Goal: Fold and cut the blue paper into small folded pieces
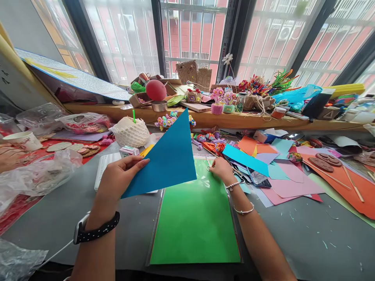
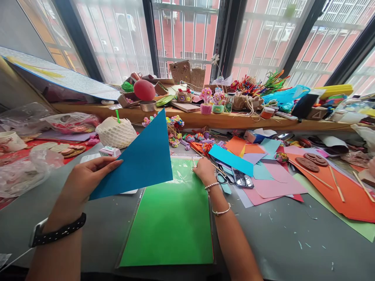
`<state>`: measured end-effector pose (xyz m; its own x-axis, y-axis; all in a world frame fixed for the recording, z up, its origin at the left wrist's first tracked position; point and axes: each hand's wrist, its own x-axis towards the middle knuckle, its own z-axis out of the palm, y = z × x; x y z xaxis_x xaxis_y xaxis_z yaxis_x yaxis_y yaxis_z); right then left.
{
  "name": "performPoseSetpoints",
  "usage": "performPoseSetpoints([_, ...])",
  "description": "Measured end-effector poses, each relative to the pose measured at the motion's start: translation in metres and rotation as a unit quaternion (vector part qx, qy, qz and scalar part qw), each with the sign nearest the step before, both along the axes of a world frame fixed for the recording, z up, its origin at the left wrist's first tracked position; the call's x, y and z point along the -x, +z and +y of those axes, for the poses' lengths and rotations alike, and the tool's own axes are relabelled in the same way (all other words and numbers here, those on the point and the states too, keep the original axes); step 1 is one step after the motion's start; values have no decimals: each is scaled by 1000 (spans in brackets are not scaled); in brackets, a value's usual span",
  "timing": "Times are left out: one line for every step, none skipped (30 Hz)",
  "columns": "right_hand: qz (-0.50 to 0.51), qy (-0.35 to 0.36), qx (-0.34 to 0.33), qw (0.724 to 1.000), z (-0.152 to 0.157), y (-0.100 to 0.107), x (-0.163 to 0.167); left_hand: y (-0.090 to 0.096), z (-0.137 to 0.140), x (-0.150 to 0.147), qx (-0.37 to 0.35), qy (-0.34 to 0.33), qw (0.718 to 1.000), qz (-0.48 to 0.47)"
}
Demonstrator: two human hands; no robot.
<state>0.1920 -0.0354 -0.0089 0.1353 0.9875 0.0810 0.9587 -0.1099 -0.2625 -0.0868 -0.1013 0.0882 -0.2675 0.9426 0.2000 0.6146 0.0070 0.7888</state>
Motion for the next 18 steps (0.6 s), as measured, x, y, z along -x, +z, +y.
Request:
performPoseSetpoints([-3, -1, 13, 1000, -1, 1, 1, 0, 0, 0, 2, -1, 1000, -3])
performPoseSetpoints([-5, -2, 24, 1000, -1, 3, 1, -1, 0, 0, 4, -4, 1000, -4])
performPoseSetpoints([-7, -4, 34, 999, -3, 4, 2, -1, 1, 0, 5, -7, 1000, -5])
performPoseSetpoints([-8, -4, 41, 999, -4, 5, 2, -2, 3, 1, 3, -13, 1000, -5])
performPoseSetpoints([-8, -5, 46, 999, -6, 6, 2, -3, 5, 1, -3, -19, 1000, -7])
performPoseSetpoints([-6, -5, 49, 999, -7, 6, 2, -4, 8, 1, -10, -27, 1000, -11])
performPoseSetpoints([-2, -3, 51, 999, -9, 7, 2, -5, 11, 1, -17, -34, 999, -16])
performPoseSetpoints([5, 0, 52, 999, -10, 7, 2, -6, 15, 1, -22, -41, 999, -23])
performPoseSetpoints([15, 5, 53, 998, -10, 6, 2, -8, 19, 1, -23, -47, 998, -32])
performPoseSetpoints([27, 11, 54, 998, -11, 6, 1, -9, 23, 0, -23, -53, 997, -42])
performPoseSetpoints([43, 19, 56, 997, -11, 5, 1, -10, 27, -1, -23, -61, 996, -57])
performPoseSetpoints([62, 26, 56, 996, -10, 4, 0, -10, 31, -2, -24, -72, 995, -72])
performPoseSetpoints([82, 32, 53, 995, -9, 2, -1, -10, 35, -4, -28, -82, 992, -89])
performPoseSetpoints([104, 35, 48, 993, -8, 0, -2, -9, 39, -6, -32, -93, 989, -108])
performPoseSetpoints([127, 34, 39, 991, -7, -1, -3, -8, 42, -8, -35, -105, 986, -127])
performPoseSetpoints([150, 31, 29, 988, -6, -3, -4, -7, 46, -11, -36, -118, 981, -147])
performPoseSetpoints([174, 27, 18, 984, -5, -5, -6, -6, 51, -15, -31, -135, 975, -171])
performPoseSetpoints([199, 22, 8, 980, -4, -7, -7, -6, 56, -18, -21, -158, 967, -200])
